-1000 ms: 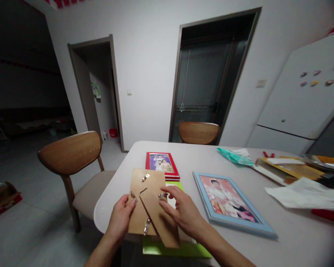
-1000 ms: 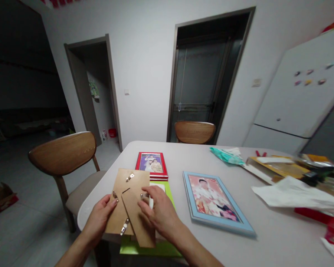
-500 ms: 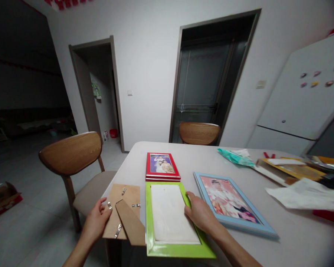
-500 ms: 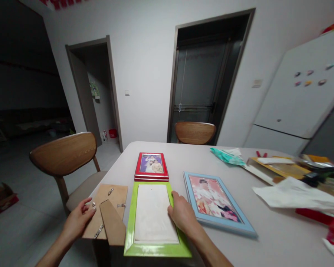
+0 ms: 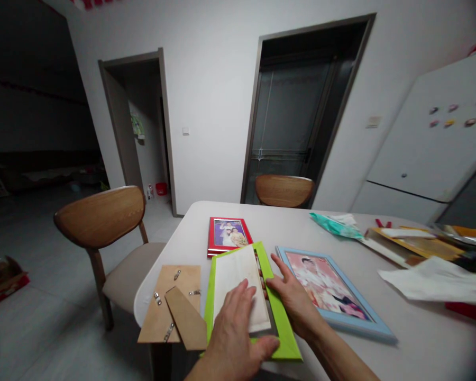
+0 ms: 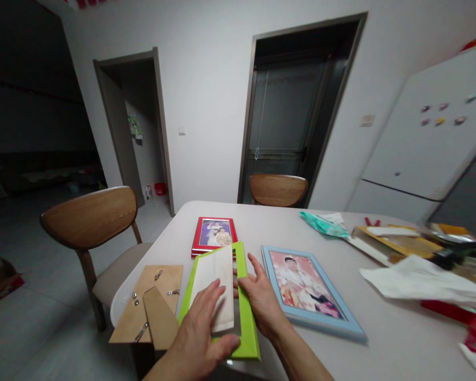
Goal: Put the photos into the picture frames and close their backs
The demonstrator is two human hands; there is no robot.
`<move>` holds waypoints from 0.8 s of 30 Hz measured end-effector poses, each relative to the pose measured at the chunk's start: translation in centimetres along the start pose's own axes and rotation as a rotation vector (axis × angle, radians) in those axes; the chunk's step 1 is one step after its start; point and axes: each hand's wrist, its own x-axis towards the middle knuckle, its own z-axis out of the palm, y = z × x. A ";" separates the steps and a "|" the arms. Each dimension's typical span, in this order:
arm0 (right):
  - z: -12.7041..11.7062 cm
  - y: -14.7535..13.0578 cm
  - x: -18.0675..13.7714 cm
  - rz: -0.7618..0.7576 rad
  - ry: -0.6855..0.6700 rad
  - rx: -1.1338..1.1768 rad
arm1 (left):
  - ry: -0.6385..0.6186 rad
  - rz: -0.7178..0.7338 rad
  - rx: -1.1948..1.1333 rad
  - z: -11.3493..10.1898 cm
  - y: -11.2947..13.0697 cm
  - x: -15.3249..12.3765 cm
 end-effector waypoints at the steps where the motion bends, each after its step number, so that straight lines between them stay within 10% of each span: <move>1: 0.0 -0.1 0.0 0.002 -0.012 0.002 | -0.006 0.051 0.031 0.2 0.3 0.2; 7: -0.9 0.3 1.0 -0.005 -0.037 -0.105 | 0.154 0.230 0.067 -1.5 0.2 0.3; 14: -3.9 2.1 3.2 -0.140 0.117 -0.891 | 0.549 -0.331 -0.224 -6.1 -5.9 -1.4; 24: -5.5 4.9 4.7 -0.318 0.081 -1.374 | 0.257 -0.481 0.026 -5.3 -9.1 -4.3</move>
